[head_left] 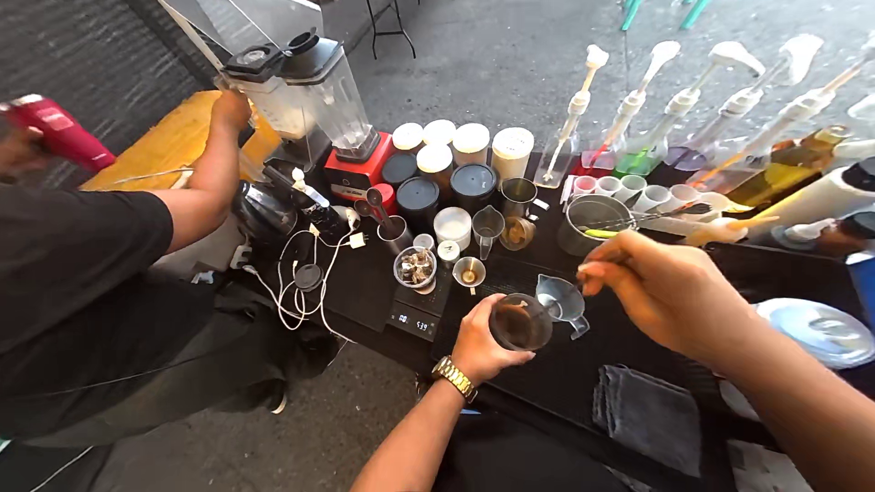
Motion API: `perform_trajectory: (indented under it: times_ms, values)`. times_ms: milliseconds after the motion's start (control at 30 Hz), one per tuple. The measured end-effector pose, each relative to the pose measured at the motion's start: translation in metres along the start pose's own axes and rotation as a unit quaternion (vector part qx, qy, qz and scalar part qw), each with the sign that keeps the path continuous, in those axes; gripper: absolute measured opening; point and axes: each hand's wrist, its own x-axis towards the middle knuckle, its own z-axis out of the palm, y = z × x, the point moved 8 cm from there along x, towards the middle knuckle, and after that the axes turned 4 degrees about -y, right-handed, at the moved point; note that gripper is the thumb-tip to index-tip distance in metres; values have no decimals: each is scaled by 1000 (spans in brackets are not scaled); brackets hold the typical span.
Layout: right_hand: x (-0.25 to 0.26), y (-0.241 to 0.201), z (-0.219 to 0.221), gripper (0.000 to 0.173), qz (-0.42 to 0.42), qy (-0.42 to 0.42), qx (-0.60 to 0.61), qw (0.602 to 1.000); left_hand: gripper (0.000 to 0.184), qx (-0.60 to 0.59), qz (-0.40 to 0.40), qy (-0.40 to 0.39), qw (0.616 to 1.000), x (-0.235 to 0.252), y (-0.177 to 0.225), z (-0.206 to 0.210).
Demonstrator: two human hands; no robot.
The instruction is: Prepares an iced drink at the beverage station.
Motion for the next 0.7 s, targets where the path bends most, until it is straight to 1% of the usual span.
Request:
perform_trajectory:
  times_ms: [33, 133, 233, 333, 367, 433, 533, 633, 700]
  values:
    - [0, 0, -3, 20, 1, 7, -2, 1000, 101, 0, 3, 2, 1000, 1, 0, 1]
    - [1, -4, 3, 18, 6, -15, 1, 1000, 102, 6, 7, 10, 1000, 2, 1, 0]
    - [4, -4, -2, 18, 3, 10, -10, 1000, 102, 8, 9, 8, 1000, 3, 0, 1]
    - [3, -6, 3, 17, 8, -25, 11, 1000, 103, 32, 0, 7, 999, 4, 1, -1]
    - [3, -4, 3, 17, 18, -24, 6, 1000, 103, 39, -2, 3, 999, 4, 0, -1]
    - [4, 0, -3, 17, 18, 3, 2, 1000, 102, 39, 1, 3, 999, 4, -1, 1]
    - [3, -3, 3, 16, 11, -17, 11, 1000, 103, 41, 0, 6, 999, 4, -2, 0]
    - [3, -2, -1, 15, 16, 6, 0, 1000, 103, 44, 4, 1, 999, 5, 0, 3]
    - [3, -4, 2, 16, 7, -10, 15, 1000, 103, 45, 4, 3, 999, 6, 1, 3]
